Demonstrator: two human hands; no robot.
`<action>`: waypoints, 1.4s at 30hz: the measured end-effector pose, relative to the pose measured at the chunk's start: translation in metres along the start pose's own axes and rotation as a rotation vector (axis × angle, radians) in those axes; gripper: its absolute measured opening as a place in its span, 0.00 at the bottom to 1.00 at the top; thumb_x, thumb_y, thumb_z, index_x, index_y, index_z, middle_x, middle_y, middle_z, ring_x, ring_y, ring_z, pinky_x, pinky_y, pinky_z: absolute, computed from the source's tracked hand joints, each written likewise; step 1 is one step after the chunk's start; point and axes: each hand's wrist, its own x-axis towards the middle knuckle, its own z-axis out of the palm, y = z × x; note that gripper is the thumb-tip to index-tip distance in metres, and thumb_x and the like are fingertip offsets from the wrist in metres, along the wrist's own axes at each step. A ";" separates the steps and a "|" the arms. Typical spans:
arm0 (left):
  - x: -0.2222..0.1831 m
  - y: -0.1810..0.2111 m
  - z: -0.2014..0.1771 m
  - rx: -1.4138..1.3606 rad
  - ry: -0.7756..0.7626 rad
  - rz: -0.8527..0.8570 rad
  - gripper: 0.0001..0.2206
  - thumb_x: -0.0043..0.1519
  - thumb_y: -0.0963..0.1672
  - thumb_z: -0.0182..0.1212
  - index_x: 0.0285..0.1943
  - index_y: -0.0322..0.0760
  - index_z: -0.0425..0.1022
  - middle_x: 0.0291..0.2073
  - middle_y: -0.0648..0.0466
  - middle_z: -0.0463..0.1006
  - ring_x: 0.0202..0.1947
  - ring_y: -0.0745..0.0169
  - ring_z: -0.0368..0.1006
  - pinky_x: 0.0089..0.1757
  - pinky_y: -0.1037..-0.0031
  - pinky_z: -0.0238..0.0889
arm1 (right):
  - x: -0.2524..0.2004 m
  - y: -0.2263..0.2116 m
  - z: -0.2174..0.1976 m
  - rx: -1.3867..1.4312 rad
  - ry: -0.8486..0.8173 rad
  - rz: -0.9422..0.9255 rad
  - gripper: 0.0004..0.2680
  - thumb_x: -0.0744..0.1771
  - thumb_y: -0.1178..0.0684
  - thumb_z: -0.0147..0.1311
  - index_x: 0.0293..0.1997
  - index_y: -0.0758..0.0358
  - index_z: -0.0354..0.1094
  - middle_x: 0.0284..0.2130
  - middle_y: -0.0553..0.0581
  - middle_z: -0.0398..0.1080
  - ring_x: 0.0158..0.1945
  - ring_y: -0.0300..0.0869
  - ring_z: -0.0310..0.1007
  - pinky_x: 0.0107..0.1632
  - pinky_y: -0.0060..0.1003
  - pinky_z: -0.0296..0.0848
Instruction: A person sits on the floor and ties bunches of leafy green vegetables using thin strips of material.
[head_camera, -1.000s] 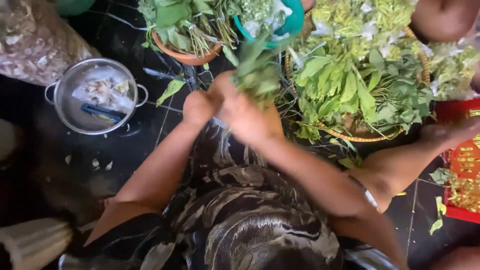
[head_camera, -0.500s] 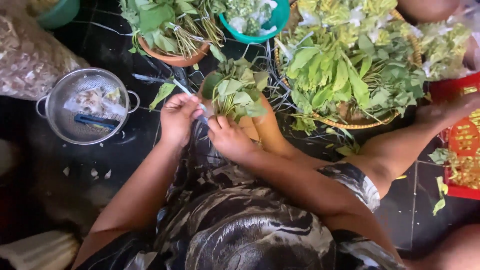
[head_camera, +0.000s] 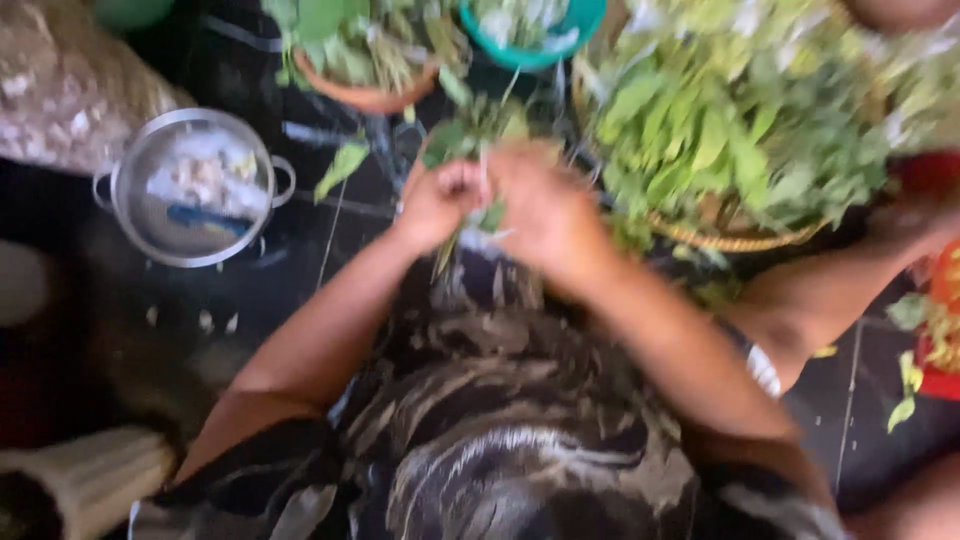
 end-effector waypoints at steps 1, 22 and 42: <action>-0.003 0.007 -0.002 -0.157 -0.063 -0.048 0.04 0.63 0.37 0.63 0.41 0.37 0.79 0.30 0.56 0.80 0.32 0.70 0.74 0.39 0.79 0.69 | 0.028 -0.023 -0.024 0.029 0.086 0.016 0.12 0.65 0.69 0.53 0.52 0.67 0.72 0.48 0.62 0.73 0.55 0.54 0.74 0.61 0.47 0.71; -0.001 0.002 0.003 0.131 -0.112 -0.007 0.10 0.58 0.42 0.74 0.47 0.42 0.80 0.30 0.57 0.84 0.30 0.70 0.76 0.35 0.75 0.70 | -0.040 0.048 0.003 -0.347 -0.294 0.745 0.03 0.66 0.43 0.57 0.39 0.37 0.78 0.31 0.43 0.79 0.40 0.47 0.79 0.47 0.47 0.78; 0.009 0.028 -0.005 -0.164 -0.064 -0.289 0.04 0.60 0.39 0.64 0.38 0.29 0.80 0.28 0.44 0.83 0.26 0.64 0.81 0.30 0.78 0.79 | -0.031 0.023 0.031 -0.159 -0.072 0.616 0.04 0.62 0.48 0.64 0.36 0.50 0.80 0.27 0.54 0.79 0.37 0.52 0.80 0.43 0.47 0.78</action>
